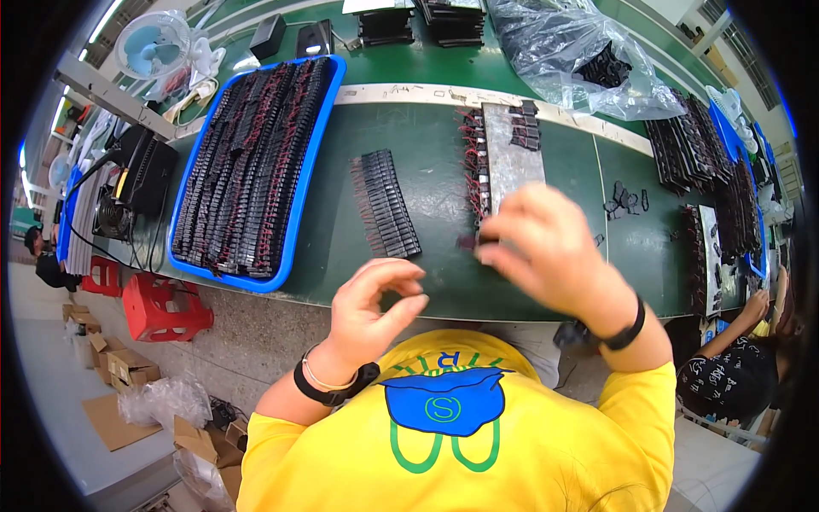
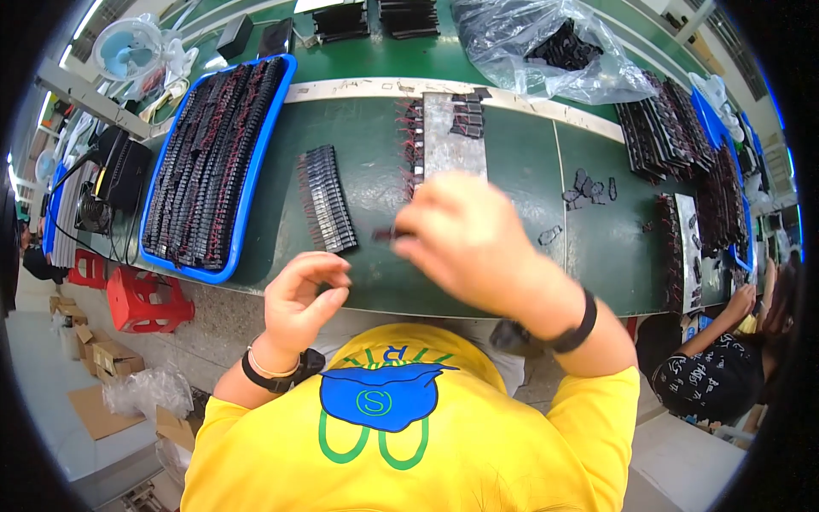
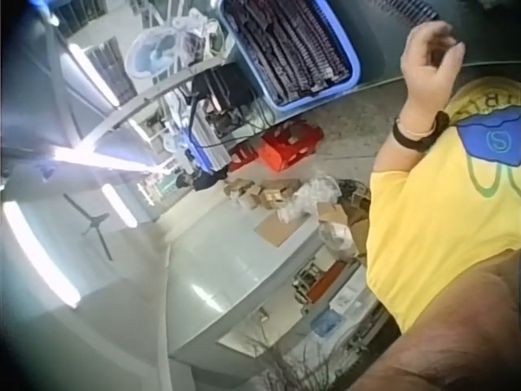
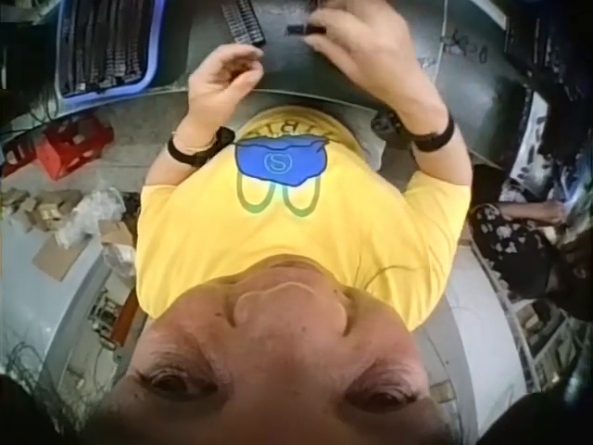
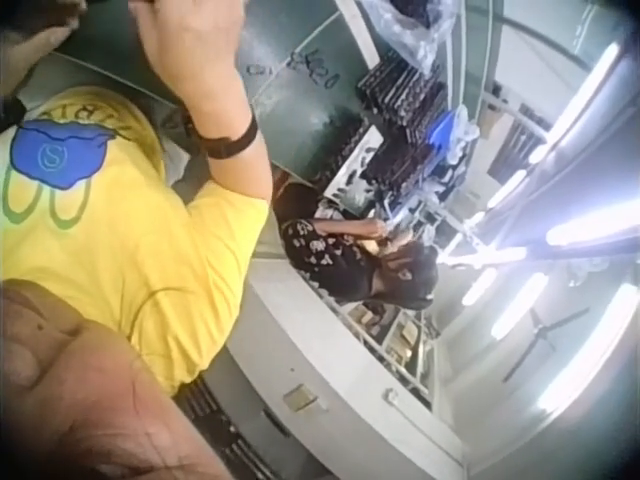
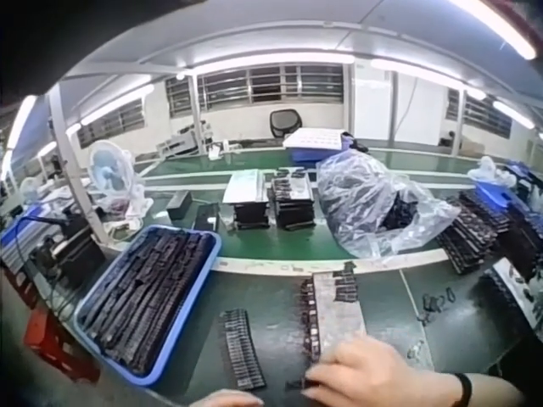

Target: The person picks up a speaker and a plastic cover by hand, fits the cover onto the speaker, and presses them together. After repeating this process for several speakers, the person places the assembled components onto a metal block.

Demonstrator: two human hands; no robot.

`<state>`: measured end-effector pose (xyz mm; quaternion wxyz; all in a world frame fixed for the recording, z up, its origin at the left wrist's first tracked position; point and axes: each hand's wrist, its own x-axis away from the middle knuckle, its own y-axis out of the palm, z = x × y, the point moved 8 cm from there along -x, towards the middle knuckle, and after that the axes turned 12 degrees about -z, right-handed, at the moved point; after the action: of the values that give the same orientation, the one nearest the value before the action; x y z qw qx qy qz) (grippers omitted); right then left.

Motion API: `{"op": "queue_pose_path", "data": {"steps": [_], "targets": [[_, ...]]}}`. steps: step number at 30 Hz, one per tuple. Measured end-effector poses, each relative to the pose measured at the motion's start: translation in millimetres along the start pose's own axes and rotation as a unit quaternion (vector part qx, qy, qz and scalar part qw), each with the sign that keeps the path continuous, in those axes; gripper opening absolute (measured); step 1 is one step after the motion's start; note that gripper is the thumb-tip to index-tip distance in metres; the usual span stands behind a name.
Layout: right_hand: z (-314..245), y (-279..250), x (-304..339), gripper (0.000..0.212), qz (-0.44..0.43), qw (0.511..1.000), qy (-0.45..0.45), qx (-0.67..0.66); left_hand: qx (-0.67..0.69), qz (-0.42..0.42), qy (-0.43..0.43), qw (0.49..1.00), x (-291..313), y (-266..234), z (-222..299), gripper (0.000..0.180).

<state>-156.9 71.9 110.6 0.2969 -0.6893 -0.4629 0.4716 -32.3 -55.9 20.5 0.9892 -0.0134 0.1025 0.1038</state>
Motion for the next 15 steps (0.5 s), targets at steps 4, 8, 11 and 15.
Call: {"op": "queue_pose_path", "data": {"steps": [4,8,11,15], "targets": [[-31,20,28,0.031,-0.001,1.000,0.006,-0.028,0.240,-0.072,-0.102,0.963,-2,38,-12,0.017],[-32,30,45,0.034,0.019,0.999,0.028,-0.037,0.207,-0.087,-0.132,0.965,1,48,-25,0.017],[-31,30,50,0.035,0.038,0.998,0.033,-0.039,0.186,-0.081,-0.153,0.967,2,52,-32,0.017],[-33,37,65,0.035,0.044,0.998,0.026,-0.042,0.185,-0.072,-0.184,0.963,4,58,-39,0.015]]}}
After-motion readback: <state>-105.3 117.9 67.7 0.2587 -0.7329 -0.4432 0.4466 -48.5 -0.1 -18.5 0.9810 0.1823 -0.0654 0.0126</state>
